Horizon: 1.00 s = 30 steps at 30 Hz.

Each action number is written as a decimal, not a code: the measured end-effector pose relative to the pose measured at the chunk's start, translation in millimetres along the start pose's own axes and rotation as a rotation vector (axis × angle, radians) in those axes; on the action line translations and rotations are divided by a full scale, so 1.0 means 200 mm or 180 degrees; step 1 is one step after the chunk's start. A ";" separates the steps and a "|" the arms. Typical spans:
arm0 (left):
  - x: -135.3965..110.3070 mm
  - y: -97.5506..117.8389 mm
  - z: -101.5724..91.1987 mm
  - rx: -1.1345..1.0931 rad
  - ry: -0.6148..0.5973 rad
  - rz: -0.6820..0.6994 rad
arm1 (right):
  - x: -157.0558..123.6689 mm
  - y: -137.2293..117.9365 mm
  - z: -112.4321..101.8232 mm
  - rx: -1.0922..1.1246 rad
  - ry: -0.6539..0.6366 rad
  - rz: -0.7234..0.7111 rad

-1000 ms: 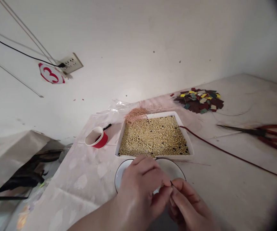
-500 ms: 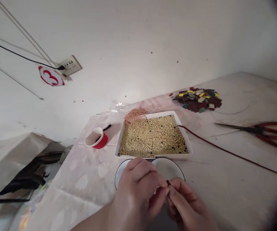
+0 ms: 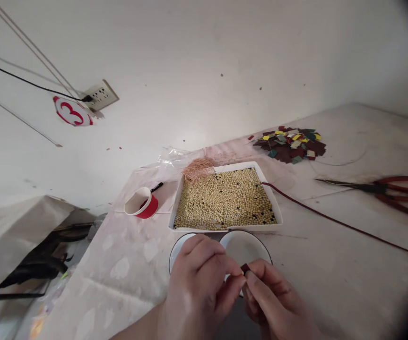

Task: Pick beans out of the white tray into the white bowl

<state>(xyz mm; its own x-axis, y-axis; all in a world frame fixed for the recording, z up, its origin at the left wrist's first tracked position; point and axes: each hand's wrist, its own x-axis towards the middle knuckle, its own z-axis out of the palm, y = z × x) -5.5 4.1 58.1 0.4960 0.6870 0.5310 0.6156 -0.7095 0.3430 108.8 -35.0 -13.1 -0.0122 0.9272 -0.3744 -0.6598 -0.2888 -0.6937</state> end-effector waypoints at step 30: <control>-0.03 -0.36 0.07 0.0758 -0.0923 -0.0841 | 0.01 -0.01 0.00 -0.0060 0.0005 0.0126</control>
<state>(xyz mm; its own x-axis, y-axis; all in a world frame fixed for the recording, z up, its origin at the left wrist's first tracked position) -43.6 53.0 20.4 0.4331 0.8792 0.1988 0.8508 -0.4715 0.2319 109.4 -33.6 -12.6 -0.0368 0.9146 -0.4027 -0.6446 -0.3296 -0.6898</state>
